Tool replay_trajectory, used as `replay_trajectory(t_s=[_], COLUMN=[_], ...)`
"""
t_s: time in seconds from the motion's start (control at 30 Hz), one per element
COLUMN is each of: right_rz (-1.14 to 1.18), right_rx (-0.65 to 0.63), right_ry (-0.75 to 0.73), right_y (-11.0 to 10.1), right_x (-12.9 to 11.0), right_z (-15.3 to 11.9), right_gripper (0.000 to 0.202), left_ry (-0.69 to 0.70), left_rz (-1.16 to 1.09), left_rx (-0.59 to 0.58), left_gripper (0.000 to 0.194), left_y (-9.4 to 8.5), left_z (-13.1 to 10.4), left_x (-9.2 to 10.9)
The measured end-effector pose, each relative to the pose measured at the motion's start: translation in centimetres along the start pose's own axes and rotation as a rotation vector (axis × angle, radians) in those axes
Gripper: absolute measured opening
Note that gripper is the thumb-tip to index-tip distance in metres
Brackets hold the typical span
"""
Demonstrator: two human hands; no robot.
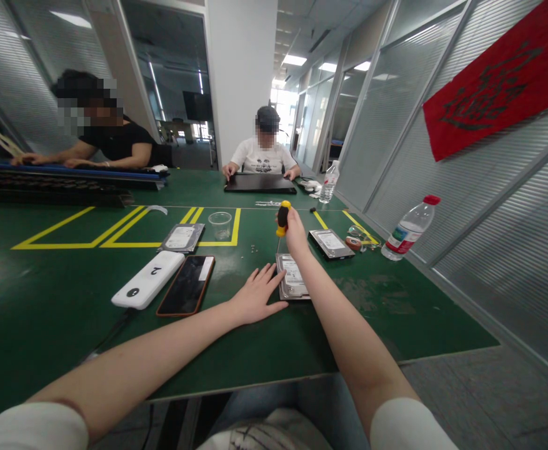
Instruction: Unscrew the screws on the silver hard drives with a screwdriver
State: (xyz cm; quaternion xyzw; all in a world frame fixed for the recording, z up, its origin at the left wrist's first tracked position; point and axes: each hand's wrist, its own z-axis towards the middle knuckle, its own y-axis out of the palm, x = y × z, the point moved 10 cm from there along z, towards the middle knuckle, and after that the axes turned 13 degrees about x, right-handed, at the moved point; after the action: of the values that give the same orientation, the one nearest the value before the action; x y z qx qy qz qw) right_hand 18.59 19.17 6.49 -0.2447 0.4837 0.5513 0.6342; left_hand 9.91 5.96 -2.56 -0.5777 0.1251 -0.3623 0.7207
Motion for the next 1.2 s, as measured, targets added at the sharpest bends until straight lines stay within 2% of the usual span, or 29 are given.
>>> replay_trajectory(t_s=[0.13,0.37,0.47,0.63,0.87,1.0,1.2], right_rz=[0.103,0.005,-0.036,0.12,0.023,-0.026,0.102], right_rx=[-0.002,0.026,0.052,0.035,0.048,0.056,0.019], right_ry=[0.032,-0.08,-0.056,0.04,-0.036,-0.051,0.058], right_y=[0.4,0.3,-0.1,0.3,-0.1,-0.3,0.3], right_x=[-0.4,-2.1,-1.5,-0.8,-1.5,-1.1,0.2], right_z=[-0.8,-1.2,-0.7,-0.8,-0.7,-0.2,-0.4], right_gripper=[0.054,0.042,0.04,0.045,0.042,0.043,0.05], left_ry=[-0.01,-0.008,-0.002,-0.007,-0.008,0.008,0.024], left_rz=[0.003,0.01,0.004,0.02,0.025,0.018,0.016], left_rx=[-0.014,-0.007,0.004,-0.021,-0.02,0.003,0.026], left_gripper=[0.077,0.077,0.077,0.078,0.077,0.077,0.077], left_y=[0.0,-0.1,-0.2,0.0,0.0,0.1,0.2], left_z=[0.0,0.0,0.0,-0.1,0.0,0.0,0.0], left_x=[0.0,0.0,0.1,0.0,0.1,0.0,-0.1])
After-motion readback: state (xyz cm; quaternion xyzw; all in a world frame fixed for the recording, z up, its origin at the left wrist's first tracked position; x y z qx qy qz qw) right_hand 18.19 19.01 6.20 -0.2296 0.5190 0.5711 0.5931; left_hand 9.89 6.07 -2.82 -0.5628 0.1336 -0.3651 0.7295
